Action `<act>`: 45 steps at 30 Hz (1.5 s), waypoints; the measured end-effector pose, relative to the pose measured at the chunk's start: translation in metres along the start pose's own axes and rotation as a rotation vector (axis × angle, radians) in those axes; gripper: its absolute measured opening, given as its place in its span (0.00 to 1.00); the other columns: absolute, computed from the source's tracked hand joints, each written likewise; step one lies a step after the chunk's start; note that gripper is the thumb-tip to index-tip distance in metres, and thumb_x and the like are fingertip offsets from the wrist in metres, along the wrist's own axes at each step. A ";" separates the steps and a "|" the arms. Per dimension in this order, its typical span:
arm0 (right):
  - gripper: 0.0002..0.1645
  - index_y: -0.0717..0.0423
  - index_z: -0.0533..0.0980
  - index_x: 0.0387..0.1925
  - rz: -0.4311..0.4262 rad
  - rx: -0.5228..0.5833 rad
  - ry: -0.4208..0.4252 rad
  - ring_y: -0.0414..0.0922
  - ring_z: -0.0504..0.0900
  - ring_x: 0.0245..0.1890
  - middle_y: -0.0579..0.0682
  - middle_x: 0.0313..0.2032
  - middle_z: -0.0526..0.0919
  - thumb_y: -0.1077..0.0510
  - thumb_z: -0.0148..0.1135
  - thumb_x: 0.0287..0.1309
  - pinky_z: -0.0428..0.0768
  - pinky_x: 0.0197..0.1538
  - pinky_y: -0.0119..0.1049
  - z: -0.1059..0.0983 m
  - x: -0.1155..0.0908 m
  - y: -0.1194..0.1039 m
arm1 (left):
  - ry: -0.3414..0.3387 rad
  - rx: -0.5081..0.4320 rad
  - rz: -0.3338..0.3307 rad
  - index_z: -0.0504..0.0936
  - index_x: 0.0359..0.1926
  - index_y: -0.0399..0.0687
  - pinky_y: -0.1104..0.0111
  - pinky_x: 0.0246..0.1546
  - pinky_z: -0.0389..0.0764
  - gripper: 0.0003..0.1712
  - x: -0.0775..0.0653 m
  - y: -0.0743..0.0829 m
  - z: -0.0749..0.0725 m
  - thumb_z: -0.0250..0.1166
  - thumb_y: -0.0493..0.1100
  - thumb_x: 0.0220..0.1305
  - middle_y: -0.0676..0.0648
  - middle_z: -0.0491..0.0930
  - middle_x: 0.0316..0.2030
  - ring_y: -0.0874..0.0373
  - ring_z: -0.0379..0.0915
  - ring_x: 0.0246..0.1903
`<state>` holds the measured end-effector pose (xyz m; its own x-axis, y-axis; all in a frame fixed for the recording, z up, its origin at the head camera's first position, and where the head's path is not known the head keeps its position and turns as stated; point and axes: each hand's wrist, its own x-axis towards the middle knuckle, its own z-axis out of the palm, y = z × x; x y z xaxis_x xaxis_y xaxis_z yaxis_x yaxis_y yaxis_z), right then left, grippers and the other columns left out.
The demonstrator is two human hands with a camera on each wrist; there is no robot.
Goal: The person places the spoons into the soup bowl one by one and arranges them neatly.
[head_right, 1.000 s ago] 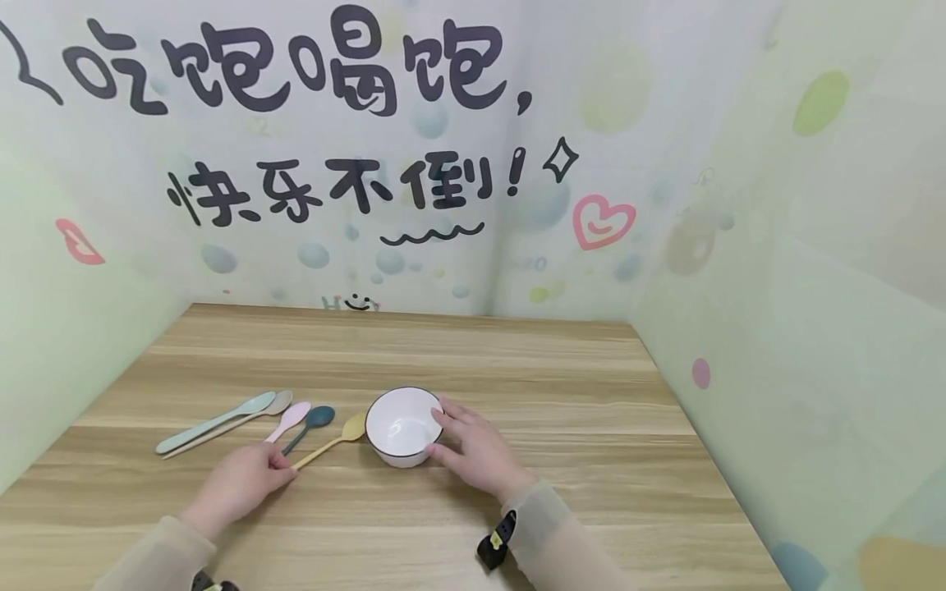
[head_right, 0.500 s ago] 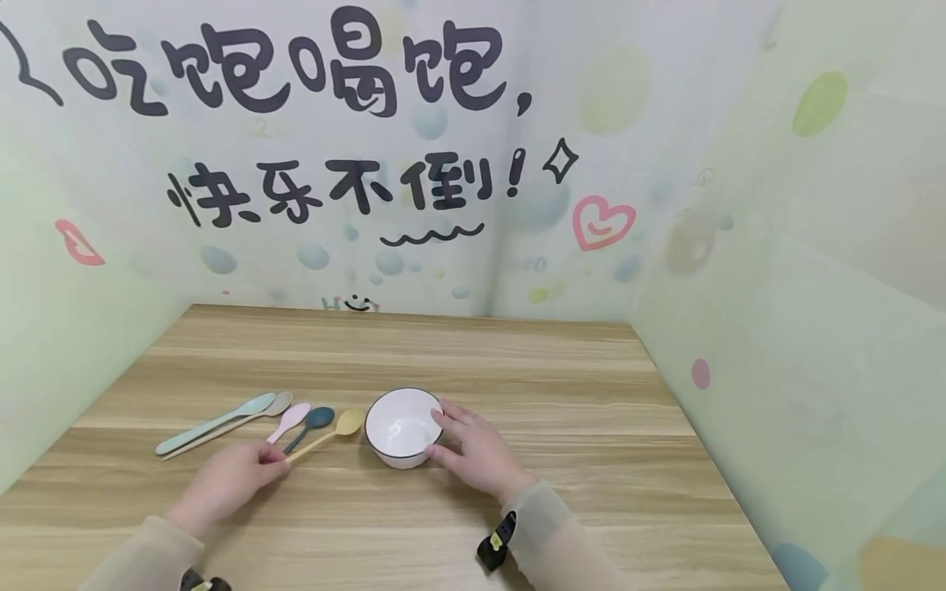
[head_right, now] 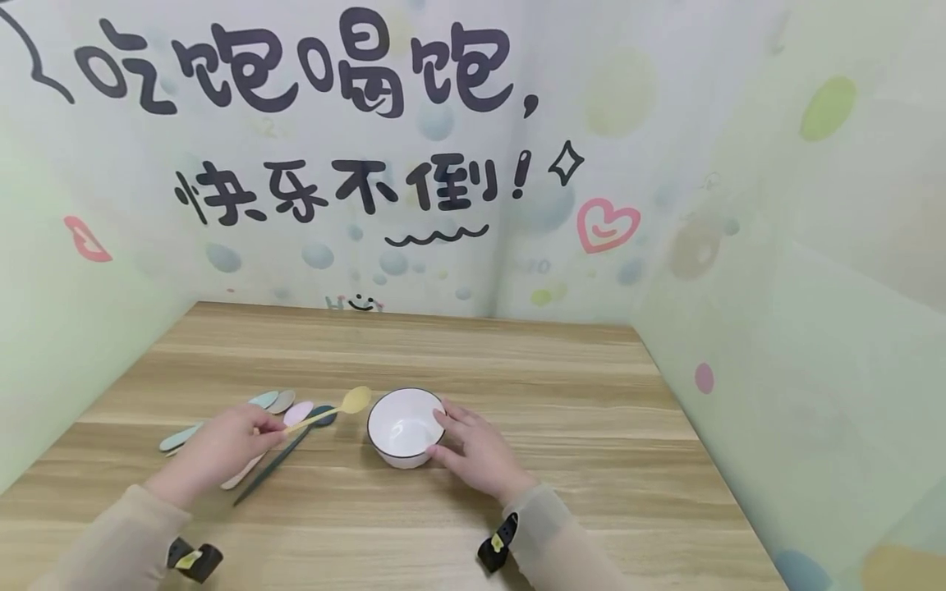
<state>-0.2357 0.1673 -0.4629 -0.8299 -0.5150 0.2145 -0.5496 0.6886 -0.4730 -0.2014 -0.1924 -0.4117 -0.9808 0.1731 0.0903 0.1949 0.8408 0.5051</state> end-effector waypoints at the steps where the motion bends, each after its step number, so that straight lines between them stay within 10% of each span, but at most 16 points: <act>1: 0.39 0.51 0.66 0.68 0.001 -0.002 0.001 0.51 0.61 0.69 0.48 0.70 0.62 0.35 0.56 0.62 0.61 0.66 0.50 0.000 0.000 0.000 | -0.002 0.014 0.013 0.85 0.32 0.48 0.61 0.30 0.72 0.03 0.001 0.003 -0.002 0.68 0.42 0.58 0.54 0.78 0.27 0.59 0.69 0.28; 12: 0.40 0.51 0.66 0.68 0.004 0.015 -0.010 0.52 0.60 0.69 0.50 0.71 0.61 0.33 0.54 0.62 0.60 0.66 0.51 0.000 0.000 0.001 | -0.002 0.142 0.175 0.85 0.29 0.50 0.58 0.38 0.71 0.02 0.018 0.021 -0.012 0.69 0.41 0.58 0.57 0.79 0.25 0.57 0.69 0.30; 45: 0.39 0.52 0.67 0.67 -0.014 0.010 0.007 0.53 0.62 0.68 0.50 0.70 0.63 0.36 0.57 0.61 0.61 0.66 0.51 0.002 0.001 0.002 | -0.013 0.374 0.343 0.83 0.22 0.56 0.54 0.36 0.67 0.08 0.056 0.040 -0.016 0.70 0.42 0.56 0.58 0.78 0.26 0.55 0.67 0.33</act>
<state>-0.2376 0.1673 -0.4655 -0.8228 -0.5210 0.2268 -0.5601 0.6764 -0.4783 -0.2489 -0.1577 -0.3726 -0.8598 0.4759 0.1851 0.4990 0.8601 0.1061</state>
